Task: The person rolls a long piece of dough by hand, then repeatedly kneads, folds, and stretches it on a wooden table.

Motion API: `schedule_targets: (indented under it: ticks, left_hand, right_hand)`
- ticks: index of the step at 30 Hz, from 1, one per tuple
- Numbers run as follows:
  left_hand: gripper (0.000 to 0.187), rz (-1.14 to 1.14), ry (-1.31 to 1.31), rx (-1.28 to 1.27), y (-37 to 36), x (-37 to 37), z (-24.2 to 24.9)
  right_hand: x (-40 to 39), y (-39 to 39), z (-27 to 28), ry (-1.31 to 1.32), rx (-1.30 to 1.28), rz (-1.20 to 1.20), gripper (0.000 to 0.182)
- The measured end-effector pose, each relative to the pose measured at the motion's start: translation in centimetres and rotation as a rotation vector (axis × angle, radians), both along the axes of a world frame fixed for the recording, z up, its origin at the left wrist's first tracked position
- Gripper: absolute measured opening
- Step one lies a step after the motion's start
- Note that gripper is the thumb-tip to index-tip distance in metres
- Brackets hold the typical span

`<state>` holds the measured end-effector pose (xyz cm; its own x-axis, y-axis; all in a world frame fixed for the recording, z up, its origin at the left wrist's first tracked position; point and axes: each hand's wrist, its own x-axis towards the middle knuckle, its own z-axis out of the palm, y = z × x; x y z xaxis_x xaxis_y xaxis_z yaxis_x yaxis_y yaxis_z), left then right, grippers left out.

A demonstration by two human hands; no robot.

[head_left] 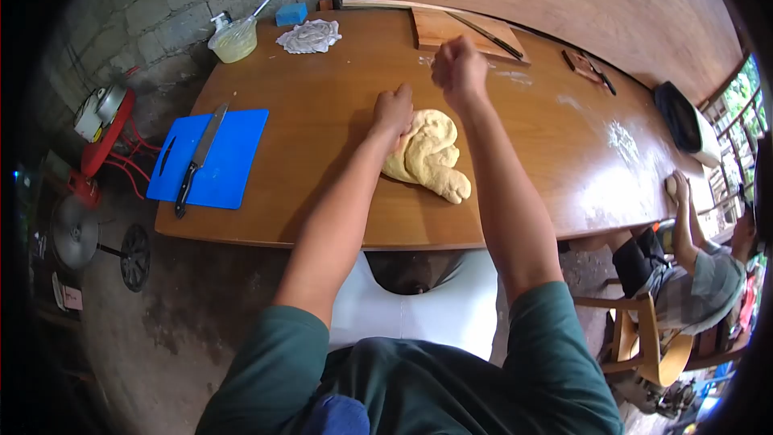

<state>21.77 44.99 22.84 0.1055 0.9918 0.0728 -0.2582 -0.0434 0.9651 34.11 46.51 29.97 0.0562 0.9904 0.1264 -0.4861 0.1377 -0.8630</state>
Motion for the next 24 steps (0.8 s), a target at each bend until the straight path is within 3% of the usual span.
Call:
schedule_targets:
  ticks: [1,2,3,4,5,7,8,9,10,12,13,14,15,16,18,19,20,21,23,24]
  left_hand:
    - [0.035,0.102,0.206,-0.076,0.6,0.3,-1.8]
    - [0.035,0.1,0.217,-0.067,1.7,-0.3,-0.6]
    - [0.037,0.055,0.002,-0.217,2.0,-1.1,-0.2]
    - [0.04,0.03,-0.229,-0.346,2.3,-2.2,0.1]
    - [0.041,-0.029,-0.381,-0.18,3.2,-3.0,0.7]
    - [0.04,-0.093,-0.433,0.015,1.3,-4.3,5.7]
    - [0.041,0.012,-0.249,-0.03,1.2,-3.2,3.3]
    - [0.041,0.117,-0.063,-0.082,0.7,-2.2,-0.2]
    - [0.042,0.006,-0.139,-0.205,0.2,-2.8,-2.8]
    - [0.043,0.041,-0.183,-0.212,1.1,-2.7,-2.1]
    - [0.042,0.063,-0.17,-0.235,0.4,-2.8,-1.5]
    - [0.042,0.006,-0.272,-0.194,-0.4,-3.6,0.0]
    - [0.042,-0.058,-0.379,-0.127,-0.6,-4.4,3.1]
    - [0.041,-0.079,-0.354,0.015,-1.9,-4.4,5.8]
    - [0.042,-0.022,-0.297,0.048,-3.0,-3.5,4.2]
    - [0.042,0.027,-0.231,0.084,-3.9,-2.6,2.6]
    - [0.042,0.078,-0.07,-0.131,-4.6,-1.8,-1.5]
    - [0.045,-0.068,-0.225,-0.242,-4.4,-3.3,-1.6]
    - [0.043,-0.066,-0.123,-0.158,-4.7,-2.5,-0.9]
    - [0.041,-0.05,-0.287,-0.217,-4.2,-3.3,-0.2]
  right_hand:
    - [-0.1,-0.7,2.7,-0.031,0.101,0.077,0.042]
    - [-0.5,-0.4,2.7,0.068,0.156,0.108,0.042]
    - [-1.1,-1.5,1.2,0.166,0.169,0.131,0.042]
    - [-2.0,-2.1,-4.5,0.085,-0.058,0.118,0.043]
    - [-2.6,-1.4,-8.7,-0.002,-0.245,0.102,0.043]
    - [-3.7,-0.5,-6.3,-0.103,-0.242,-0.023,0.043]
    - [-3.9,-1.0,-6.1,-0.194,-0.282,-0.152,0.043]
    - [-3.8,-0.5,-5.3,-0.165,-0.135,-0.184,0.042]
    - [-3.6,-0.9,-2.8,-0.081,-0.058,-0.042,0.043]
    - [-2.5,-1.8,1.8,0.04,0.183,0.164,0.043]
    - [-3.2,-2.7,-2.0,0.052,0.16,0.157,0.043]
    - [-4.3,-3.2,-7.7,-0.106,-0.025,0.017,0.04]
    - [-4.6,-2.9,-9.9,-0.268,-0.185,-0.126,0.038]
    - [-3.9,-2.9,-9.3,-0.266,-0.181,-0.14,0.038]
    - [-3.0,-3.8,-7.4,-0.308,-0.189,0.019,0.033]
    - [-3.2,-4.5,-5.2,-0.405,0.037,-0.156,0.035]
    - [-4.3,-5.8,-0.2,-0.242,0.019,-0.28,0.041]
    - [-2.4,-7.2,3.6,0.084,0.075,0.101,0.043]
    - [-1.4,-10.1,5.6,0.154,0.325,0.298,0.043]
    - [-4.0,-10.6,2.0,0.152,0.195,-0.017,0.042]
